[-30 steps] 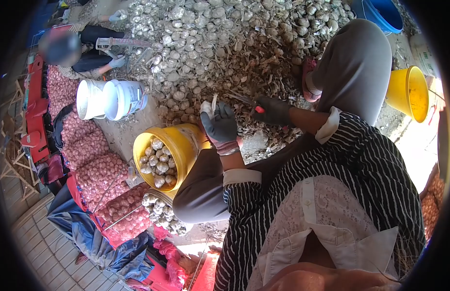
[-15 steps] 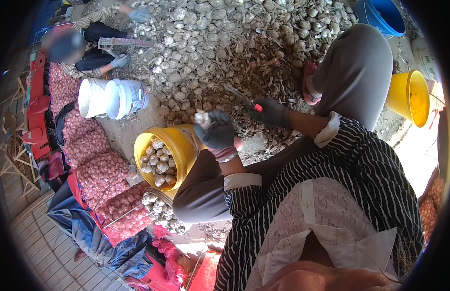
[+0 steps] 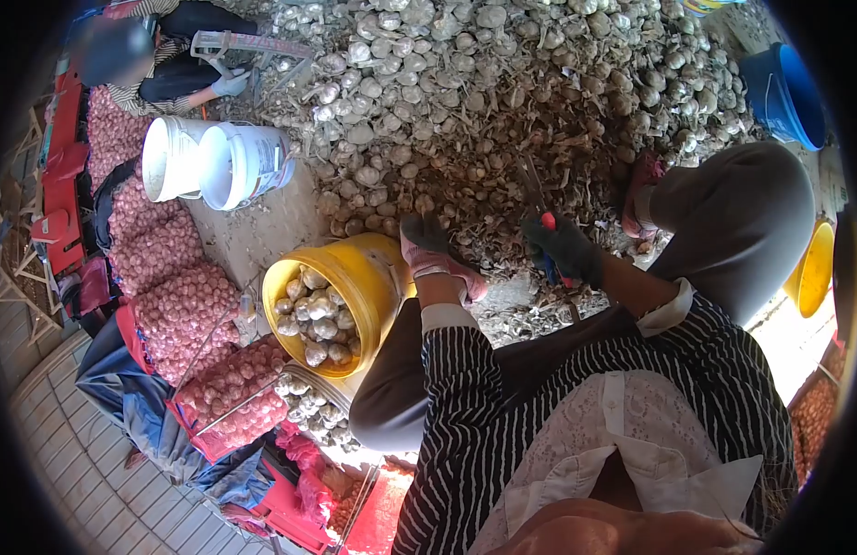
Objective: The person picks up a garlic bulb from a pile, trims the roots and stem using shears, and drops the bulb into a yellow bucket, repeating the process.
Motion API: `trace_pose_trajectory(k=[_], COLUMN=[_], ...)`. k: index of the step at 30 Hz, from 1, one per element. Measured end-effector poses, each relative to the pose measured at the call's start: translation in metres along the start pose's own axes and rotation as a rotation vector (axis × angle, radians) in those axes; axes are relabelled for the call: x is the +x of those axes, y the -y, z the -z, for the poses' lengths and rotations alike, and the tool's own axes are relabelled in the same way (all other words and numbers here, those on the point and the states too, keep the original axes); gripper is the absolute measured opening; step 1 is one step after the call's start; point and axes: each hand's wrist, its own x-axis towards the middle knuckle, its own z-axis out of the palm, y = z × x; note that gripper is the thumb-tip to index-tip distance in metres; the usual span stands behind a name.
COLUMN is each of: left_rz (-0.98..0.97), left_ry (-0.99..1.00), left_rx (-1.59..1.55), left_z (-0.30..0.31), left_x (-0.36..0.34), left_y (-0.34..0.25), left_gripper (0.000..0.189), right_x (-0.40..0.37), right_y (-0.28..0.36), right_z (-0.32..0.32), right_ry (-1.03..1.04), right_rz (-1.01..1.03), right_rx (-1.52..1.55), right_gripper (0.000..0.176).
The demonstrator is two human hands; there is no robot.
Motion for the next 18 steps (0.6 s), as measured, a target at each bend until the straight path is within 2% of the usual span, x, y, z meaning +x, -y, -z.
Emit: trace_pose_trajectory(k=[2,4,6,7,9,10,12,16,18], left_rz=[-0.014,-0.144,-0.338,-0.327,-0.468,-0.464,-0.373,-0.332,-0.182], left_ry=[-0.07,-0.102,-0.039,-0.037,-0.561,-0.556,-0.494,-0.475,0.043], left_rx=[0.092,0.36,0.534,0.537,1.445,1.449,1.746,1.641,0.606], left_z=[-0.026,-0.055,-0.044,-0.057,-0.086,-0.091,-0.097,-0.088,-0.068], left_x=[0.012,0.02,0.088,0.088,0.083,0.084,0.089,0.087,0.076], left_y=[-0.022,-0.051,-0.068,-0.073,-0.084,-0.088,-0.092,-0.086,-0.072], left_gripper=[0.046,0.063,0.063,0.063,0.069,0.069,0.076,0.069,0.059], right_x=[0.002,0.004,0.003,0.004,0.01,0.013,0.016,0.02,0.01], right_y=[0.001,0.003,0.007,0.007,0.001,-0.003,-0.009,-0.009,0.01], right_z=[-0.003,0.001,-0.001,-0.001,0.003,0.005,0.006,0.008,0.002], right_ry=[-0.083,0.001,-0.018,-0.031,-0.016,0.011,-0.026,-0.029,-0.03], right_rz=[-0.033,-0.08,-0.139,-0.19,-0.189,-0.184,-0.169,-0.165,-0.114], right_rx=[-0.014,-0.025,-0.008,0.013,-0.022,-0.058,-0.163,-0.491,-0.556], right_gripper=[0.019,0.02,0.021,0.023,0.026,0.028,0.031,0.043,0.044])
